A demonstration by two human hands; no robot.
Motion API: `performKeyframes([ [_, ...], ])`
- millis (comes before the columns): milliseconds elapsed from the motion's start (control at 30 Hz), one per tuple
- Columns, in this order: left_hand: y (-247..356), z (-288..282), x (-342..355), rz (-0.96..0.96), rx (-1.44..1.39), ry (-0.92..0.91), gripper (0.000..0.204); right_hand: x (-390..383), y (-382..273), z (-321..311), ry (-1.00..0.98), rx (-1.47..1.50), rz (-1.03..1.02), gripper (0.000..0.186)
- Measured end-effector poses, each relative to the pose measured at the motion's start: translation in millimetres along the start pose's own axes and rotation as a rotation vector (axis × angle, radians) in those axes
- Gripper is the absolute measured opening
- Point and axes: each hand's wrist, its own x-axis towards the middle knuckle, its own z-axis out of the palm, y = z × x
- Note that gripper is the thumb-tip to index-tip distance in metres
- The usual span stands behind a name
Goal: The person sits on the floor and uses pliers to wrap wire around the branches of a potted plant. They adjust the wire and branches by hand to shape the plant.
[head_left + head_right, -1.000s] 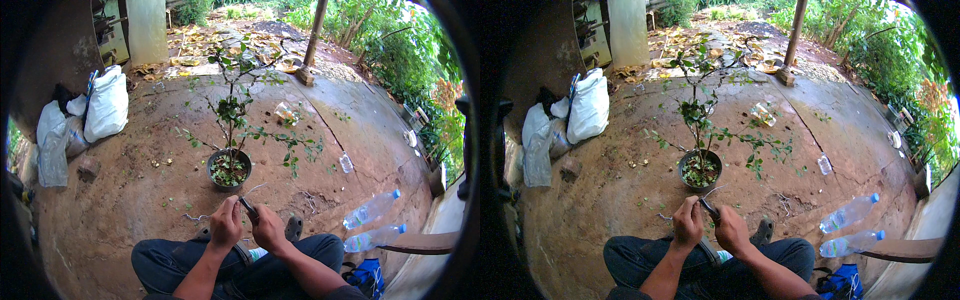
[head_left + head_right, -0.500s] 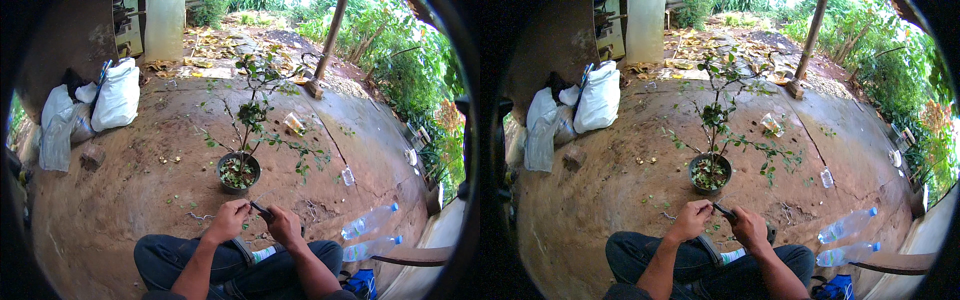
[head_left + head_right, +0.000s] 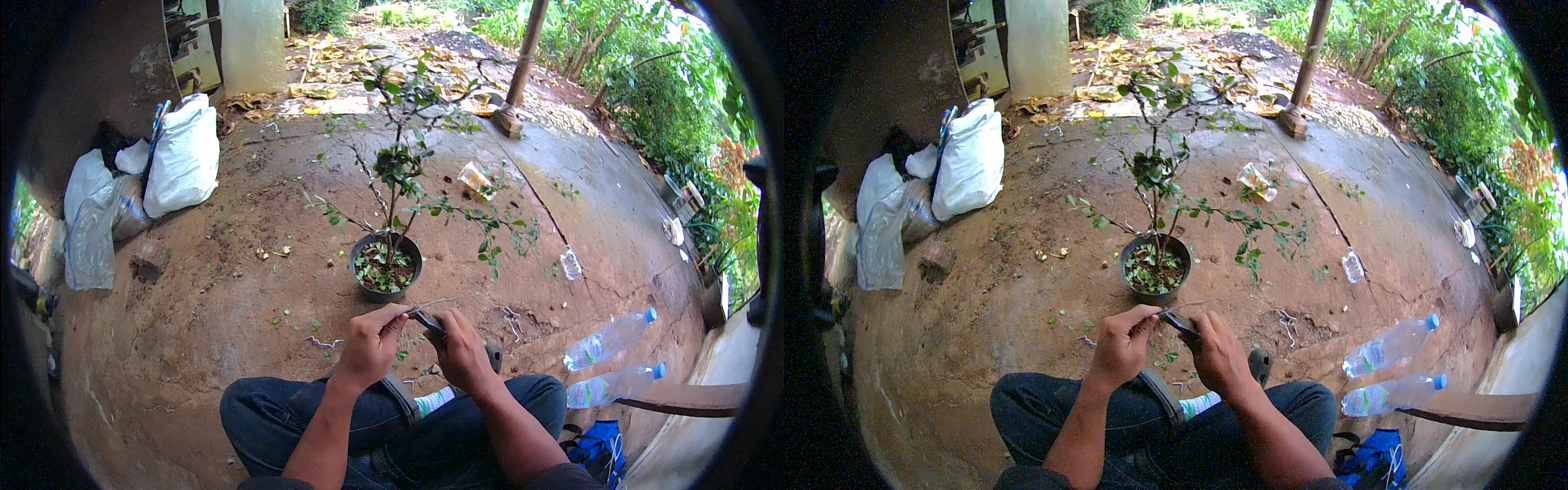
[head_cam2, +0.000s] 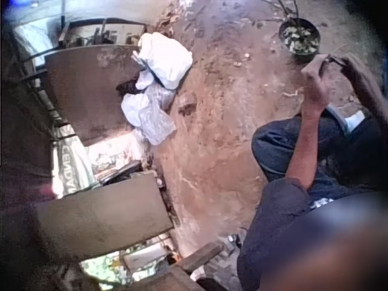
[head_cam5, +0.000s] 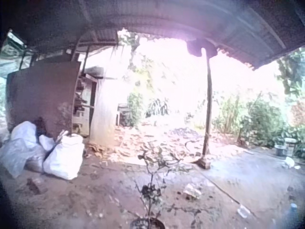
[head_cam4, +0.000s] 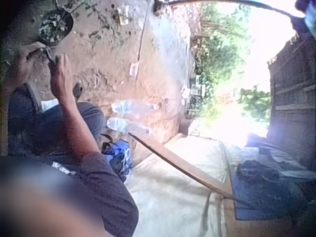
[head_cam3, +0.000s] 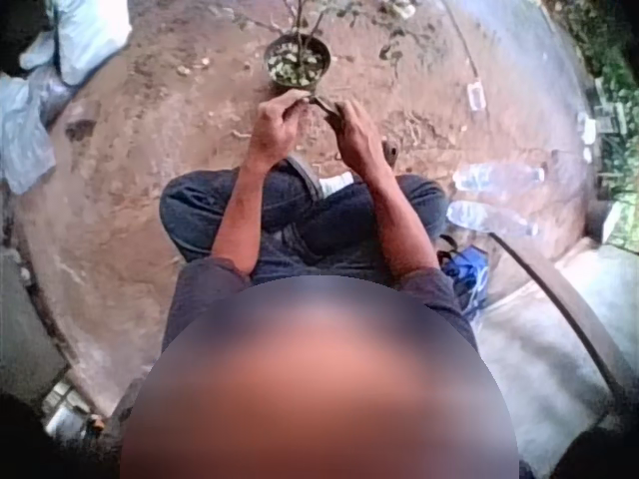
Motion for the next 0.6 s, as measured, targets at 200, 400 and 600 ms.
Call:
performKeyframes([
  [200, -1.4, 4.1, 1.4, 0.046, 0.028, 0.038, 0.014, 1.9, 2.8, -2.3, 0.037, 0.089, 0.032, 0.029],
  [400, -7.2, 11.2, 1.8, 0.118, 0.053, 0.076, 0.015, 3.7, 5.4, 1.3, 0.082, 0.058, 0.024, 0.023],
  [600, -7.5, 9.9, -0.3, 0.005, 0.096, 0.035, 0.014, 3.2, 6.5, 4.8, 0.068, -0.057, 0.028, 0.018],
])
